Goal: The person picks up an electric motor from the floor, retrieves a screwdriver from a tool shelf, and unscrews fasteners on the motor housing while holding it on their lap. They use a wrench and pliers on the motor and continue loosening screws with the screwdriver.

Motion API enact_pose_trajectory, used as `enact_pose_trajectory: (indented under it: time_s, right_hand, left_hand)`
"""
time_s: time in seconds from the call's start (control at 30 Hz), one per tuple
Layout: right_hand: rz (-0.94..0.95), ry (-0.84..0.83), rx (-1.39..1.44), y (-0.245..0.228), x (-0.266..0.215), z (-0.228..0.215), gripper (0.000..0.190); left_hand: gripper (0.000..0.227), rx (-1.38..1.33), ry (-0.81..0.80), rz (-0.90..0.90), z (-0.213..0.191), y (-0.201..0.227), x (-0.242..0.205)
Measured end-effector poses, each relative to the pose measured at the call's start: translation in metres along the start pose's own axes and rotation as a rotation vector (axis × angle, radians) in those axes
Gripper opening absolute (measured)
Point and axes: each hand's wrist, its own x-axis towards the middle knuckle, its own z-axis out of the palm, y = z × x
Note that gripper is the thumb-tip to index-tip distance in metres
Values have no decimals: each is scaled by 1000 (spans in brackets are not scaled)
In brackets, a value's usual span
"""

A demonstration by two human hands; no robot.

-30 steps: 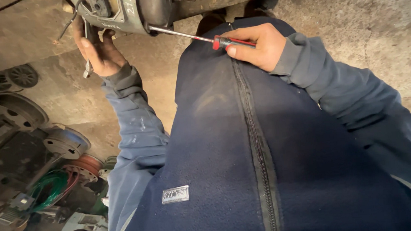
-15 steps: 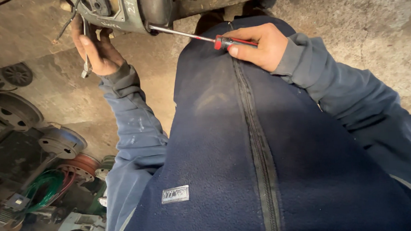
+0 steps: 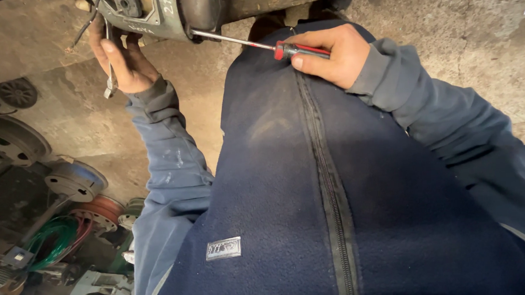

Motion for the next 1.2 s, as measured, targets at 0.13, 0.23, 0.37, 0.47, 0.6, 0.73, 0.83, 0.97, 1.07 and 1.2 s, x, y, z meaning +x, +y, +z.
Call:
enact_pose_trajectory:
  time_s: [0.13,0.23,0.37,0.47,0.6,0.73,0.83,0.97,1.07,1.2]
  right_hand:
    - [-185,115,-860,-28,-7,-4,35]
    - [-518,226,-1176,-30,-10,-6,35]
    - [-433,254,-412,-13,-20,1,34]
    - [222,210,212,-11,-12,10,31]
    - [-342,277,-433,-2,-22,8,31]
    - [-380,305,-538,-28,-13,9,43]
    - [-249,175,-456,-15,-5,7,40]
    - [-160,100,-636,-18,2,18,22]
    - [-368,316,-935,-32,-3,17,31]
    - [-284,268,-901,-55,3,17,28]
  left_hand:
    - [57,0,31,-13,1,0,-1]
    - [57,1,39,-17,6,2,0]
    - [57,36,41,-29,4,2,-3]
    - [57,62,40,-34,12,9,-2]
    - [56,48,51,-40,8,5,-4]
    - [56,37,55,-39,1,-1,-4]
    - [56,56,38,-35,7,6,-4]
    - [55,59,43,-52,10,7,-4]
    - [53,39,65,-38,3,-5,-4]
    - [51,8,78,-26,3,-11,-6]
